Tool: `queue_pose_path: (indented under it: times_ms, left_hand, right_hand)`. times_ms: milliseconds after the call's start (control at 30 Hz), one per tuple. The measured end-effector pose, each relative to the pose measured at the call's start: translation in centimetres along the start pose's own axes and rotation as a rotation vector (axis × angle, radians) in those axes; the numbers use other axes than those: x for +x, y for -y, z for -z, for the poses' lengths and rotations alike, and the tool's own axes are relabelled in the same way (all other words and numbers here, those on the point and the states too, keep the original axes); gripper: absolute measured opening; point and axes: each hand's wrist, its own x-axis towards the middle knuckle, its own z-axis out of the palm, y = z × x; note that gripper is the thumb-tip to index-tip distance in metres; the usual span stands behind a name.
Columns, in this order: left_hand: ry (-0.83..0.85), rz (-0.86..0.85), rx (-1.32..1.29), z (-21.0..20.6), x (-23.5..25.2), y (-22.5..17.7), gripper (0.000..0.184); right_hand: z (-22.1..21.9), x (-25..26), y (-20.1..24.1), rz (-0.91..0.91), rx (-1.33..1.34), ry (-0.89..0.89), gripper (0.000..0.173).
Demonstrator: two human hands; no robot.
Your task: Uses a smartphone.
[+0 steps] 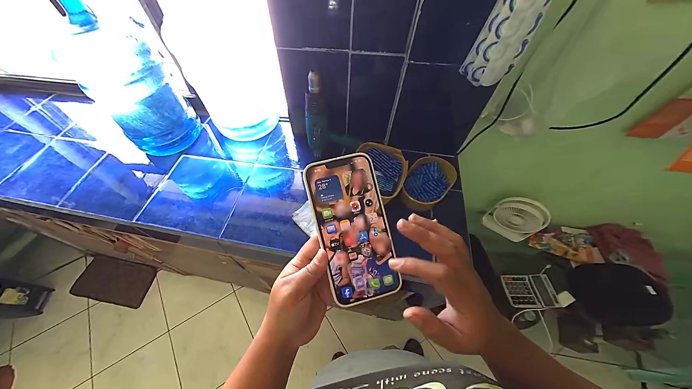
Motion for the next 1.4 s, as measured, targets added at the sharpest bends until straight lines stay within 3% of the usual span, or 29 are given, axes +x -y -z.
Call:
queue_pose_path:
  times_ms: [133, 367, 700, 800, 867, 1000, 1167, 1400]
  left_hand:
    - [0.077, -0.018, -0.021, 0.5, -0.2, 0.1, 0.038]
    - [0.059, -0.005, -0.009, 0.3, -0.6, 0.2, 0.036]
    - [0.076, -0.013, -0.025, 0.1, -1.2, 0.4, 0.036]
    - [0.075, -0.011, -0.031, -0.1, -1.2, 0.4, 0.037]
    - [0.069, -0.007, -0.040, 0.0, -1.1, 0.3, 0.037]
    - [0.010, 0.018, -0.038, -0.2, -1.2, 0.1, 0.037]
    - [-0.029, 0.017, -0.029, -0.1, -0.9, 0.1, 0.038]
    - [-0.042, 0.018, 0.008, -0.2, -0.5, 0.1, 0.039]
  right_hand:
    - [0.3, 1.1, -0.7, -0.019, -0.067, -0.026, 0.047]
    - [0.3, 4.0, -0.5, -0.030, -0.232, 0.046, 0.051]
    - [0.0, 4.5, -0.5, -0.017, -0.253, 0.082, 0.051]
    - [0.3, 4.0, -0.2, -0.006, -0.193, -0.003, 0.052]
    - [0.6, 3.3, -0.1, 0.013, -0.129, -0.106, 0.045]
    - [0.9, 0.8, -0.5, 0.054, -0.085, -0.187, 0.010]
    - [1.1, -1.4, -0.3, 0.019, -0.052, -0.097, 0.028]
    - [0.0, -1.5, 0.3, 0.037, -0.101, 0.001, 0.032]
